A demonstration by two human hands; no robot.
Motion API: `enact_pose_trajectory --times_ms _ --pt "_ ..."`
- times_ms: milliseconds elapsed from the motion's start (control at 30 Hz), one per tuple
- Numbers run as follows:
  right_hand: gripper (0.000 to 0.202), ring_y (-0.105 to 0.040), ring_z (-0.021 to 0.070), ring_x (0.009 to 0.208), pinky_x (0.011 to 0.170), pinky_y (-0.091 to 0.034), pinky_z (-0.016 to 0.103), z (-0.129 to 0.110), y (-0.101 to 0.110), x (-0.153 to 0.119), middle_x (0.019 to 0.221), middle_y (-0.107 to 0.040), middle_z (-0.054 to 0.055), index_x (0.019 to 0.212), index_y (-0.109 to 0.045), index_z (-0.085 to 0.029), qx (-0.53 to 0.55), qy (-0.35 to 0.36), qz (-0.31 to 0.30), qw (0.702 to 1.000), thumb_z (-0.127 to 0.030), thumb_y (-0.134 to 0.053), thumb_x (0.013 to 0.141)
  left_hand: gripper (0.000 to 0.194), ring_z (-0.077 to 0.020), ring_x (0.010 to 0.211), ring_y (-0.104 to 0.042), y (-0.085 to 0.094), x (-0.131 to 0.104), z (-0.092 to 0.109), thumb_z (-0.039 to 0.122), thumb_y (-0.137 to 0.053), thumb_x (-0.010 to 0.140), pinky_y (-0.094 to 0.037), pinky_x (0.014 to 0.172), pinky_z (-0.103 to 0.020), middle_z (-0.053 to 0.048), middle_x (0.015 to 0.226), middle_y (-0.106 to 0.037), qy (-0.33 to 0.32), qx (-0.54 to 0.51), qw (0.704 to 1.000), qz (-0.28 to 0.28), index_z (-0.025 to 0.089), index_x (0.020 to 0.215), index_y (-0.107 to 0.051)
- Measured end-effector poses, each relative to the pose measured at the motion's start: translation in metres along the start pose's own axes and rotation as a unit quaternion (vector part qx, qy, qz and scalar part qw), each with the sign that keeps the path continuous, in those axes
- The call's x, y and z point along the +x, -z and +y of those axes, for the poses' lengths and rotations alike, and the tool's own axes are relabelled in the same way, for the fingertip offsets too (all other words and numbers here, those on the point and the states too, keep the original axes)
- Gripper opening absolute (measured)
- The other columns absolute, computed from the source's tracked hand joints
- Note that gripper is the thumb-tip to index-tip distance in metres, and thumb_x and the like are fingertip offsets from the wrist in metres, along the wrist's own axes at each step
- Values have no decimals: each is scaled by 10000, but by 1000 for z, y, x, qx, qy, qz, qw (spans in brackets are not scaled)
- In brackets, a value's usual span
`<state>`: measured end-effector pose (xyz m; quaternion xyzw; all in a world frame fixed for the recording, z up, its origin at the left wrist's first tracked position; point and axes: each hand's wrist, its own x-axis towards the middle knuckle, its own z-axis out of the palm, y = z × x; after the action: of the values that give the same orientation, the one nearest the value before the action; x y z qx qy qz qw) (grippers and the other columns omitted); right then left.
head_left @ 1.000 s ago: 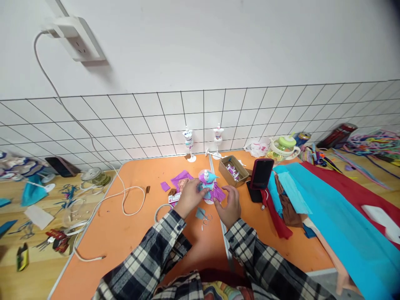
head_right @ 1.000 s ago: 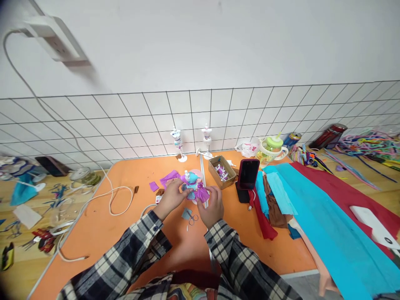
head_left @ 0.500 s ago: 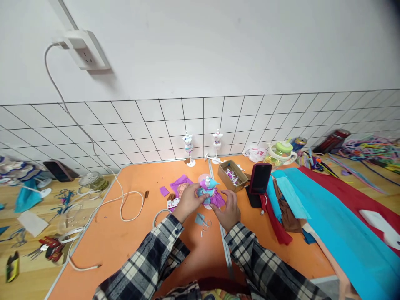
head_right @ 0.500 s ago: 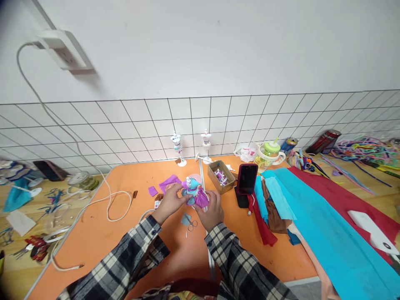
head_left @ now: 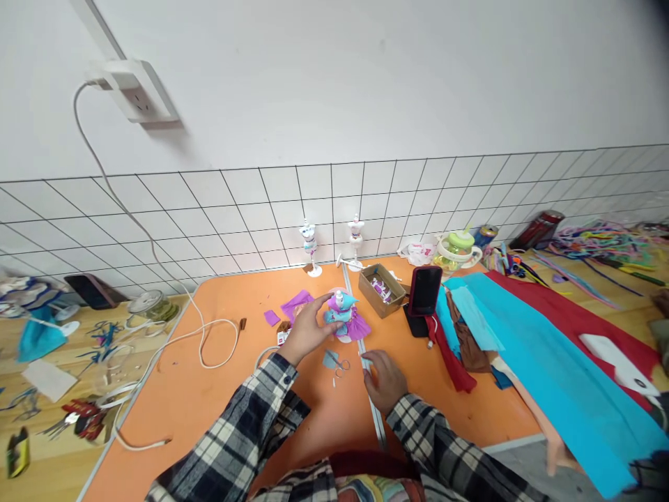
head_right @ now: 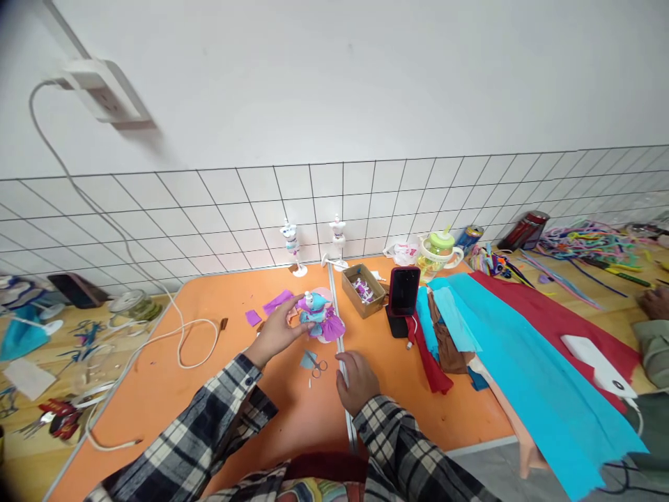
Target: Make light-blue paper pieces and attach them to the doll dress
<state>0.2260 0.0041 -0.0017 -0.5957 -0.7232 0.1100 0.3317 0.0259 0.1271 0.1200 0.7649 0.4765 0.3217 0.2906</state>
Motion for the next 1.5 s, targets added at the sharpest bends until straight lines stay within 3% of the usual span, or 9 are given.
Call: enact_pose_trajectory --times_ms 167,267,400,500,633,867,1000,1200,1500 --pt "246 -585 203 917 837 -471 343 8 3 -23 963 -650 55 1011 -603 -218 -19 14 -51 998 -164 -452 826 473 -251 1156 -556 32 -44 -8 386 -611 809 -449 966 -403 -90 1253 -597 32 28 995 91 218 1243 -529" --pt "250 -593 218 854 800 -472 364 32 14 -37 894 -654 90 973 -618 -170 -48 -24 -47 997 -160 -404 845 352 -245 1093 -589 40 -84 -29 380 -574 830 -455 959 -414 -84 1164 -642 41 66 993 88 211 1138 -591" --pt "339 -579 251 892 837 -444 414 60 23 -40 967 -658 133 1072 -629 -130 -82 -49 -56 994 -157 -373 851 255 -238 1051 -598 25 -128 -55 305 -503 868 -481 917 -417 -86 1110 -655 50 110 991 53 209 1076 -616" --pt "420 -520 254 1093 967 -370 407 59 19 -30 1240 -591 94 1235 -576 -185 -98 -13 -107 989 -196 -425 844 222 -233 994 -605 8 -142 -60 224 -494 864 -476 902 -406 -92 1030 -673 21 159 987 -25 202 1009 -661" --pt "509 -345 268 1304 1040 -269 423 36 2 -14 1441 -431 45 1375 -448 -211 -143 15 -200 969 -333 -439 881 314 -250 1003 -584 0 -149 -63 116 -506 828 -461 874 -404 -97 1085 -654 26 272 958 -91 201 1099 -641" --pt "449 -317 236 1311 1046 -214 404 -5 -17 15 1473 -377 31 1342 -467 -269 -153 59 -222 961 -384 -437 909 319 -257 1050 -542 16 -149 -70 172 -510 871 -437 905 -399 -128 1147 -603 27 318 944 -85 153 1182 -576" --pt "428 -443 238 1168 953 -297 384 -16 -25 25 1316 -523 92 1320 -482 -242 -156 61 -227 959 -349 -454 907 271 -219 1019 -537 -9 -131 -51 219 -408 947 -428 903 -371 -83 1090 -622 -58 262 945 -185 211 1158 -578" --pt "510 -481 245 1121 907 -334 379 -14 -30 25 1284 -543 116 1382 -405 -208 -161 79 -228 957 -276 -475 881 154 -232 924 -575 -63 -105 -48 258 -510 896 -482 760 -324 -96 948 -626 -49 267 937 -218 167 923 -631" --pt "378 -517 230 1054 868 -379 361 -9 -28 36 1208 -594 82 1243 -548 -226 -148 105 -234 955 -209 -473 872 265 -223 929 -598 -60 -114 -61 117 -377 925 -503 785 -347 -113 977 -647 -53 291 929 -221 152 1003 -628"
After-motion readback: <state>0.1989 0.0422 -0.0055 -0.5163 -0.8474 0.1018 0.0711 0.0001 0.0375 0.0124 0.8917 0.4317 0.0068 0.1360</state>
